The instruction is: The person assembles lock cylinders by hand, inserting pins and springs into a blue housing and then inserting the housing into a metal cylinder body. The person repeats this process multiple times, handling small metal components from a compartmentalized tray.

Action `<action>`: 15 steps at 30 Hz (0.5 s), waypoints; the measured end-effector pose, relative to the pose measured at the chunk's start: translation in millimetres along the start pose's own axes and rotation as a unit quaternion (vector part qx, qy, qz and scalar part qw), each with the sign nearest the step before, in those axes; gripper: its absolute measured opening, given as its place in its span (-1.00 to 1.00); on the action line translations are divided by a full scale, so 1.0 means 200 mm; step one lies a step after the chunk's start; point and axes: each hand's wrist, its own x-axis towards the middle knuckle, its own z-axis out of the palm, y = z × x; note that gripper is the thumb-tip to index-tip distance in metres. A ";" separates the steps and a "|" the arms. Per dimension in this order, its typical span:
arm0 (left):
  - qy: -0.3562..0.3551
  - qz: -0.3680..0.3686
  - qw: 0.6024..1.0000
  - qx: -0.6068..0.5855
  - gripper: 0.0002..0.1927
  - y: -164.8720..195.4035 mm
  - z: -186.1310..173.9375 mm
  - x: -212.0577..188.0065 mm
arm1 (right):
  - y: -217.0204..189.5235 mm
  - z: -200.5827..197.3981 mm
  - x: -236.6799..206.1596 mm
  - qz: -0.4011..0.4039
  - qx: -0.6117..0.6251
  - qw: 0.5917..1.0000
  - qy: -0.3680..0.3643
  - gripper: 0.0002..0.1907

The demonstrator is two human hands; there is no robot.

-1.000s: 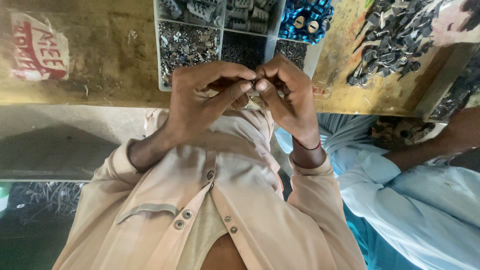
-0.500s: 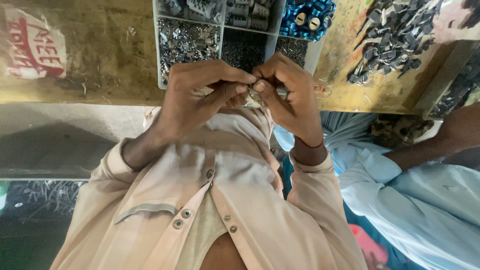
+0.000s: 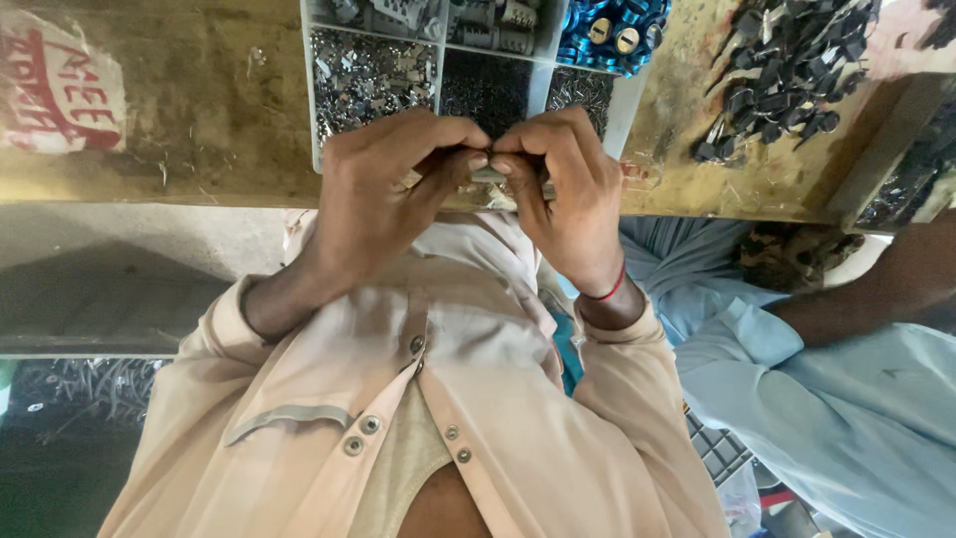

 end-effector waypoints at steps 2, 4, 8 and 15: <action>-0.009 -0.015 1.000 -0.016 -0.83 0.00 0.00 0.00 | 0.02 0.02 0.00 0.013 0.082 0.996 0.010 -0.70; -0.036 -0.046 0.992 -0.115 -0.83 -0.02 0.00 0.02 | 0.04 0.02 -0.01 0.022 0.141 0.990 0.004 -0.63; -0.072 -0.142 0.959 -0.234 -0.88 -0.05 -0.01 0.01 | 0.09 0.01 -0.02 0.092 0.322 0.940 -0.057 -0.64; -0.041 -0.067 0.989 -0.125 -0.84 -0.05 0.01 0.00 | 0.06 0.03 -0.01 0.148 0.360 0.920 -0.041 -0.82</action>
